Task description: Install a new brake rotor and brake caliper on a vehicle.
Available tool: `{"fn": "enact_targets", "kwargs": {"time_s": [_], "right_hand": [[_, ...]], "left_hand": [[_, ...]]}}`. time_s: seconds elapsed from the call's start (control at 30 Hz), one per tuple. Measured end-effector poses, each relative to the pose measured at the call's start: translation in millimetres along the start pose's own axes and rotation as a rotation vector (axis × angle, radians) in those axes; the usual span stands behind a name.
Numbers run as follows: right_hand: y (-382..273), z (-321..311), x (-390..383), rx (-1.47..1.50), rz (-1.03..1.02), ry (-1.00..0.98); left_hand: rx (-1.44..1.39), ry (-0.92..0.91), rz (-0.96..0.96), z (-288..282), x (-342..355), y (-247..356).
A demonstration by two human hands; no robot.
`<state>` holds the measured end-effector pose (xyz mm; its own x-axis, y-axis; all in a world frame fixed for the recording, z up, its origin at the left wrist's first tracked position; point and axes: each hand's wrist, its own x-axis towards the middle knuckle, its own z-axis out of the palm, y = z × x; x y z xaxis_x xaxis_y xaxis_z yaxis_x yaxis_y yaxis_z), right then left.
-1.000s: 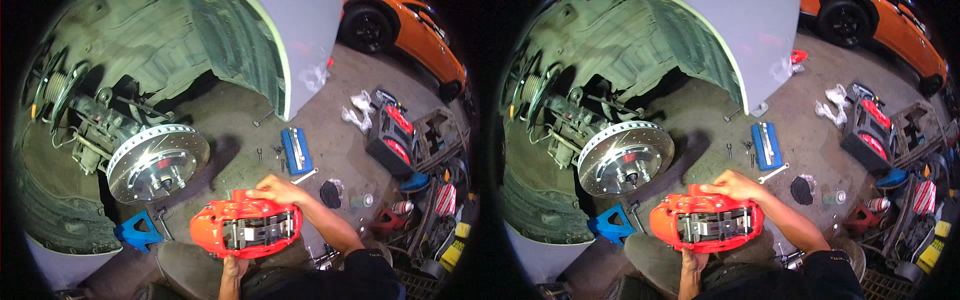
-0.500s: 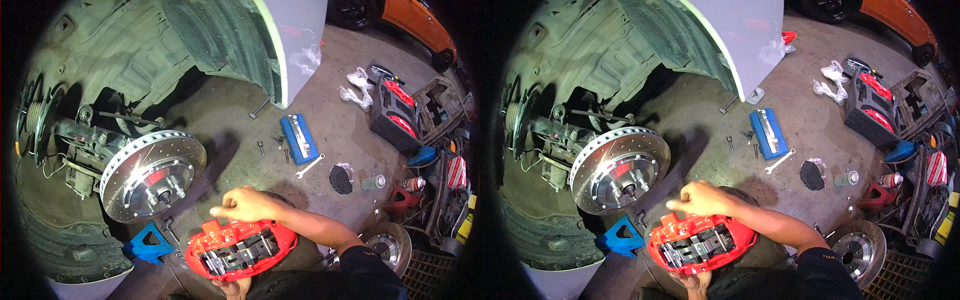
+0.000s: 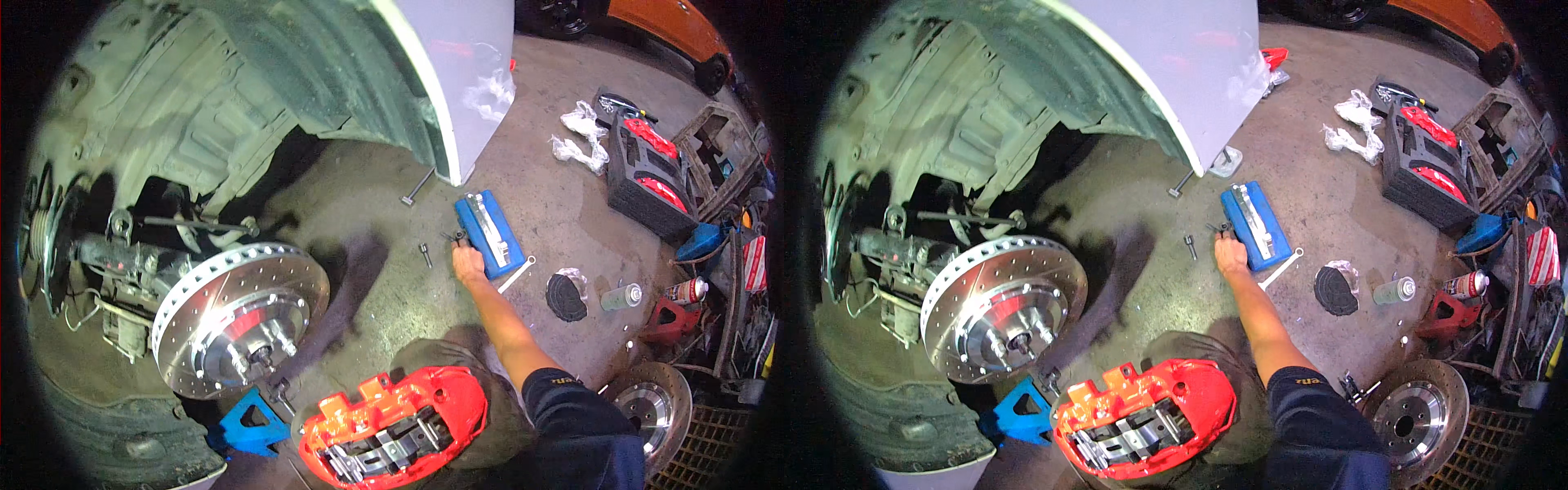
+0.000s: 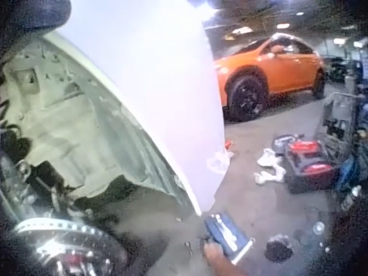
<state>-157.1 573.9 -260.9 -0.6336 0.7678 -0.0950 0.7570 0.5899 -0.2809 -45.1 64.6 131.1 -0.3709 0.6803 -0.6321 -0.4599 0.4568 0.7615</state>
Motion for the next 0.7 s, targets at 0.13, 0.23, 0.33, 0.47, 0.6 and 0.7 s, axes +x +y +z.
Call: {"fn": "enact_targets", "kwargs": {"time_s": [0.13,0.23,0.33,0.47,0.6,0.7], "right_hand": [[22.5,14.4,4.9,-0.154,-0.011,0.103],[31.0,25.9,6.6,-0.002,0.088,0.143],[32.5,18.9,-18.6,0.391,0.378,0.153],[2.6,5.2,-75.3,1.374,0.680,-0.190],[-7.8,-16.5,-141.5,2.145,0.853,-0.312],[-8.0,-54.5,-159.2,2.188,0.777,-0.284]], "left_hand": [[0.280,0.000,0.163,-25.5,-16.5,46.7],[0.506,-0.018,0.305,-57.9,-5.1,82.2],[0.805,-0.073,0.482,-87.2,34.9,119.7],[1.093,0.052,0.666,-48.9,99.0,172.5],[0.738,-0.096,0.412,-19.7,208.4,204.3],[0.967,-0.141,0.397,14.4,291.6,196.1]]}}
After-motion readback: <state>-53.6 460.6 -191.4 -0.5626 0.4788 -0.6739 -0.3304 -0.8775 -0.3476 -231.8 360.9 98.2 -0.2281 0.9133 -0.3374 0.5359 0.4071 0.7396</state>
